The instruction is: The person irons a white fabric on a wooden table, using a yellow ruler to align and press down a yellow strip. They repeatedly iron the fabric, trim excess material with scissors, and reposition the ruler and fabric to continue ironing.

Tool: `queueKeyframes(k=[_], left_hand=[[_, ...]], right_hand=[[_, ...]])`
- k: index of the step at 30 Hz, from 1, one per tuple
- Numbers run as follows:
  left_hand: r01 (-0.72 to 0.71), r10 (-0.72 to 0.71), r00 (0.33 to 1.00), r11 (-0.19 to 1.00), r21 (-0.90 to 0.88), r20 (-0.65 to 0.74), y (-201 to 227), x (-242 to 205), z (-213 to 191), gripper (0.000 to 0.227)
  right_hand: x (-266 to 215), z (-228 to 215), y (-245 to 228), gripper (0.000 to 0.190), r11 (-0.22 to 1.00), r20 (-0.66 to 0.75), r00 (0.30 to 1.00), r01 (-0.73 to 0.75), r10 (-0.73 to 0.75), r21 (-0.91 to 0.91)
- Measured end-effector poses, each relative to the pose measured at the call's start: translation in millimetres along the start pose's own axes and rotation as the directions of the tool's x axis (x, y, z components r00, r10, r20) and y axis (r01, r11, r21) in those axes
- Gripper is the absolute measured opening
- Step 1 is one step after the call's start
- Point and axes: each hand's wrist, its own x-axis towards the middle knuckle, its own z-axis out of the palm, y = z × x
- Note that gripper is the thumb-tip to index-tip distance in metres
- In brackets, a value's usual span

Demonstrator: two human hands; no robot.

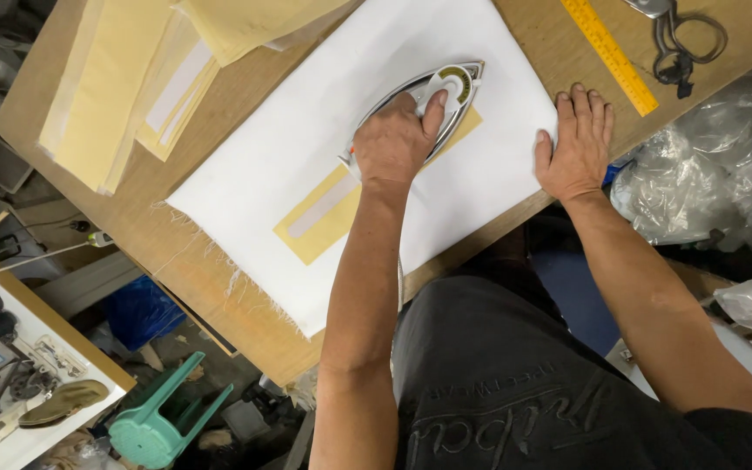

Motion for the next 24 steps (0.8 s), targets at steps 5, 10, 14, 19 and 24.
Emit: queueKeyframes(k=[5, 10, 14, 19, 24], left_hand=[[0.019, -0.019, 0.997, 1.0, -0.011, 0.077, 1.8, 1.5, -4.5, 0.067], [0.022, -0.024, 0.991, 1.0, 0.013, 0.135, 2.2, 3.7, -9.2, 0.066], [0.091, -0.079, 0.941, 0.996, -0.022, 0.328, 4.7, 7.9, -19.7, 0.07], [0.144, -0.115, 0.93, 0.988, -0.057, 0.349, 4.8, 9.8, -22.0, 0.07], [0.118, -0.1, 0.974, 0.99, -0.082, 0.202, 5.0, 5.7, -16.2, 0.071]], right_hand=[[1.4, -4.4, -1.2, 0.059, 1.0, 0.015, 1.0, 0.001, -0.001, -0.001], [2.1, -6.5, -5.5, 0.058, 0.999, 0.002, 1.0, 0.031, -0.031, 0.017], [3.9, -9.3, -5.9, 0.059, 0.998, -0.013, 0.998, 0.055, -0.055, 0.006], [7.8, -16.0, -15.2, 0.057, 0.996, -0.005, 0.996, 0.087, -0.087, -0.011], [9.6, -19.8, -20.6, 0.057, 0.995, -0.017, 0.995, 0.096, -0.096, -0.001]])
